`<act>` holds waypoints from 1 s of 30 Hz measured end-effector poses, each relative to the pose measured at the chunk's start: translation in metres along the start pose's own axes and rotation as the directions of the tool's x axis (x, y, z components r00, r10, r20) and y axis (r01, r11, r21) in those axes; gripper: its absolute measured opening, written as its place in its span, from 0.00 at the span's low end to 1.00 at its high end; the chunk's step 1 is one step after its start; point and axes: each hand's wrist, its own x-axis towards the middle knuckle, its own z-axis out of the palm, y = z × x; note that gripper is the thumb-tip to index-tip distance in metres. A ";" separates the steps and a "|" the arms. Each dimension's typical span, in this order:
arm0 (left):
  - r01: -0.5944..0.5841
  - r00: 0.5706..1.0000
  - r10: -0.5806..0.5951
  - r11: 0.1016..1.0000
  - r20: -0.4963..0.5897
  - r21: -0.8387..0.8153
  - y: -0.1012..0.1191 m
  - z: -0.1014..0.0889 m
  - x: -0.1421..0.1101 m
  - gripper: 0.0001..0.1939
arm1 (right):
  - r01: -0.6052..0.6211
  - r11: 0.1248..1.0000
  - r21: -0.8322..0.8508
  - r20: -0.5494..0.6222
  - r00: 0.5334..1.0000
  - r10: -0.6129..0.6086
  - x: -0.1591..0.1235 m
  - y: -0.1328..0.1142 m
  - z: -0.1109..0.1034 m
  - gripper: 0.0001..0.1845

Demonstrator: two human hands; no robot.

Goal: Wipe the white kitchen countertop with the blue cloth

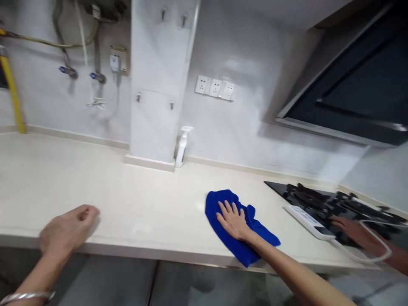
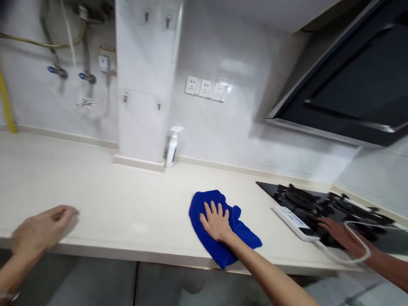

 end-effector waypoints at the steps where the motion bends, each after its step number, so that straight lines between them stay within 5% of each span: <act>1: -0.007 1.000 0.007 1.000 -0.014 0.008 0.003 -0.003 -0.008 0.22 | 0.053 0.999 0.012 -0.006 0.999 -0.052 0.003 -0.023 -0.003 0.35; 7: -0.217 0.958 0.169 0.957 -0.233 -0.195 0.003 0.002 -0.033 0.17 | 0.252 0.967 0.048 -0.044 0.967 -0.250 0.010 -0.168 -0.016 0.36; 12: -0.325 0.906 0.224 0.912 -0.360 -0.251 -0.007 0.012 -0.040 0.14 | 0.466 0.884 0.041 -0.087 0.883 -0.462 -0.009 -0.275 -0.026 0.36; 17: -0.493 0.808 0.221 0.762 -0.546 -0.421 -0.035 0.038 -0.107 0.19 | 0.593 0.804 0.040 -0.126 0.802 -0.584 -0.008 -0.304 -0.023 0.35; 19: -0.502 0.828 0.190 0.672 -0.527 -0.545 -0.061 0.061 -0.149 0.19 | 0.599 0.799 0.051 -0.141 0.796 -0.588 -0.002 -0.301 -0.019 0.36; 22: -0.261 0.956 0.064 0.626 -0.286 -0.735 -0.121 0.106 -0.213 0.21 | 0.613 0.787 0.068 -0.160 0.785 -0.598 0.002 -0.297 -0.017 0.36; 24: -0.009 0.989 -0.120 0.552 -0.090 -0.834 -0.170 0.135 -0.252 0.24 | 0.617 0.783 0.077 -0.154 0.783 -0.602 0.001 -0.295 -0.019 0.36; 27: 0.260 0.887 -0.460 0.453 0.026 -0.852 -0.236 0.172 -0.303 0.29 | 0.612 0.785 0.092 -0.132 0.789 -0.600 -0.003 -0.296 -0.026 0.37; 30: 0.499 0.771 -0.611 0.405 0.179 -0.766 -0.270 0.193 -0.347 0.29 | 0.610 0.787 0.089 -0.114 0.791 -0.601 -0.009 -0.295 -0.032 0.37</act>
